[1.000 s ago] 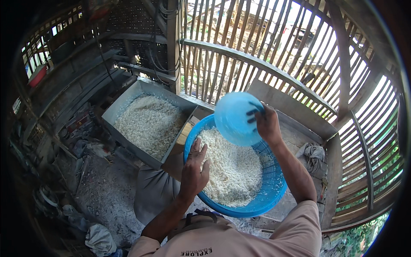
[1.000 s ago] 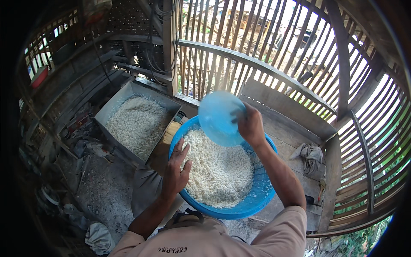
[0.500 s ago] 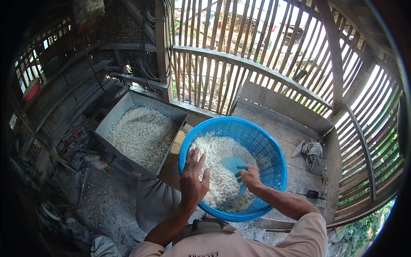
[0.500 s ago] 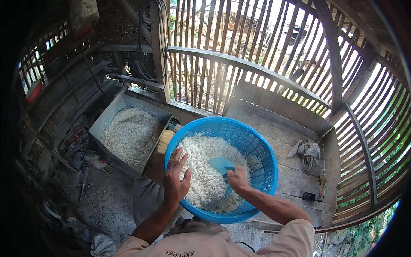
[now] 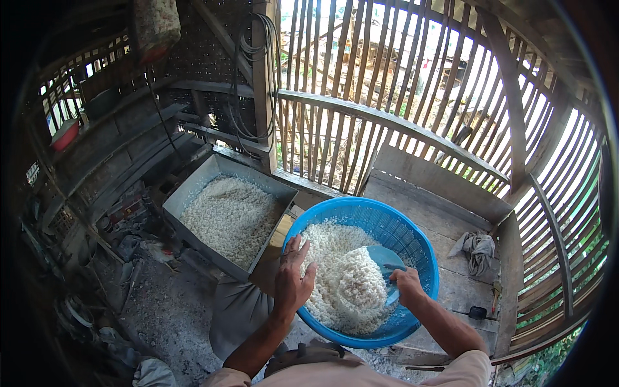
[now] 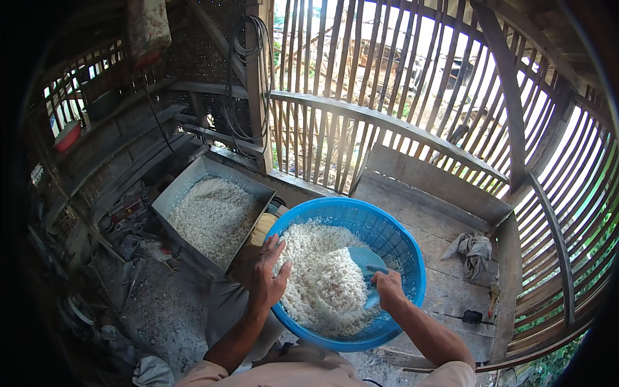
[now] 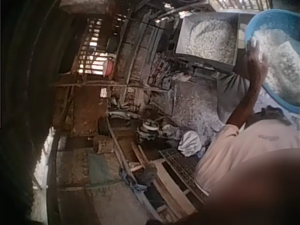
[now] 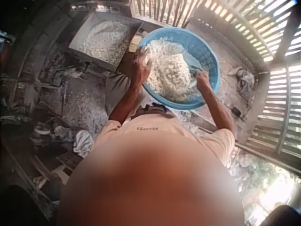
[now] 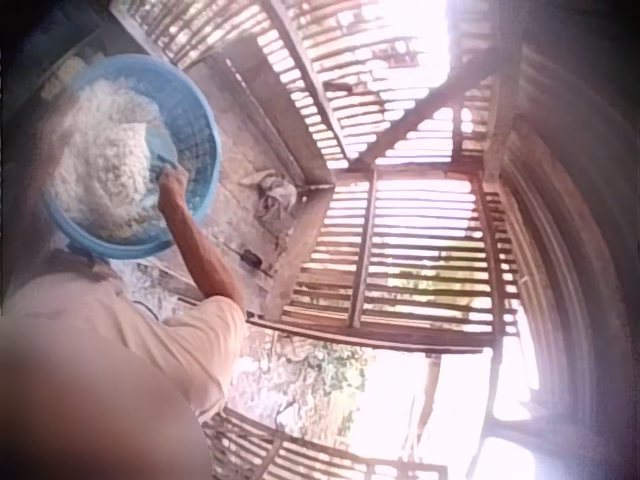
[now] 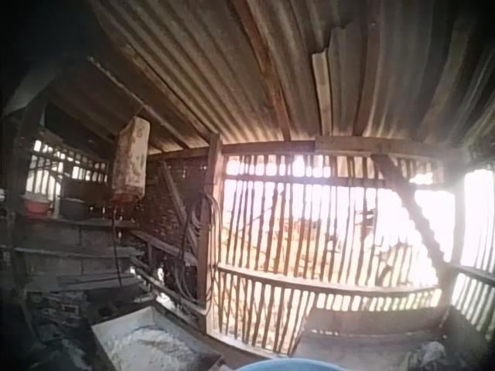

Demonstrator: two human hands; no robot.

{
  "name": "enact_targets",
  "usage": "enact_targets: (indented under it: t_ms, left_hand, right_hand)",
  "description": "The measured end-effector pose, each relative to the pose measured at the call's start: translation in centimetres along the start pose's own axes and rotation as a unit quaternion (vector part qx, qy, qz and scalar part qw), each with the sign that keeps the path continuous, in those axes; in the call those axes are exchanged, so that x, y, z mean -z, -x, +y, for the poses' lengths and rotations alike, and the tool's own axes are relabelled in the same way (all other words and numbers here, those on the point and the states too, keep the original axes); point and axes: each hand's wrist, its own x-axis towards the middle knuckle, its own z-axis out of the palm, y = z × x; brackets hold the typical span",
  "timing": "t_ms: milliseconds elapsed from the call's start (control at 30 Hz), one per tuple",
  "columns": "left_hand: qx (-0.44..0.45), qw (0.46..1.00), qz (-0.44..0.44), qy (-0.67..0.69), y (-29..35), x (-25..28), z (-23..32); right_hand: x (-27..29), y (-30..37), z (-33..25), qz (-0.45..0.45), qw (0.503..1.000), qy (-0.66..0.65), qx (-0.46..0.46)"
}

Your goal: The person scoops white rice from a blue plastic basin into a metal tray using a blue plastic scoop. The person repeatedly fills the scoop and transfers the rice until the basin is empty.

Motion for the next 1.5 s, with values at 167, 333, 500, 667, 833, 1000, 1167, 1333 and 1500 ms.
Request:
enact_targets:
  t_ms: [167,333,500,667,833,1000,1167,1333,1500]
  left_hand:
    - [0.008,1.0,0.005,-0.002,0.2,-0.4,-0.5]
    - [0.0,1.0,0.011,-0.025,0.2,-0.7,-0.1]
    - [-0.019,0.998,0.012,-0.058,0.3,-1.0,-0.1]
    - [-0.032,0.997,0.019,-0.074,0.3,-1.5,-0.5]
    - [-0.029,0.997,0.005,-0.07,0.1,-1.9,-0.5]
    - [-0.034,0.996,0.02,-0.085,0.1,-2.0,-0.5]
    - [-0.048,0.994,0.024,-0.092,0.1,-2.4,-0.9]
    - [-0.059,0.994,0.011,-0.088,-0.1,-2.2,-0.6]
    - [-0.054,0.995,0.003,-0.078,-0.1,-1.1,-0.6]
  right_hand:
    - [-0.2,-0.3,-1.3,0.002,0.993,-0.112,-0.03]
    - [-0.7,-3.7,-3.0,-0.028,0.985,-0.168,-0.023]
    - [-5.7,-5.2,-10.8,-0.12,0.977,-0.161,0.071]
    - [-15.0,-2.1,-21.5,-0.186,0.959,-0.102,0.188]
    - [-24.0,0.5,-26.5,-0.183,0.888,-0.106,0.408]
    - [-30.2,1.0,-23.3,-0.025,0.699,0.21,0.683]
    - [-31.9,1.0,-21.6,-0.087,0.669,0.194,0.712]
    - [-30.1,1.5,-20.1,-0.131,0.718,0.166,0.664]
    - [-21.4,1.5,-21.3,-0.161,0.785,0.089,0.592]
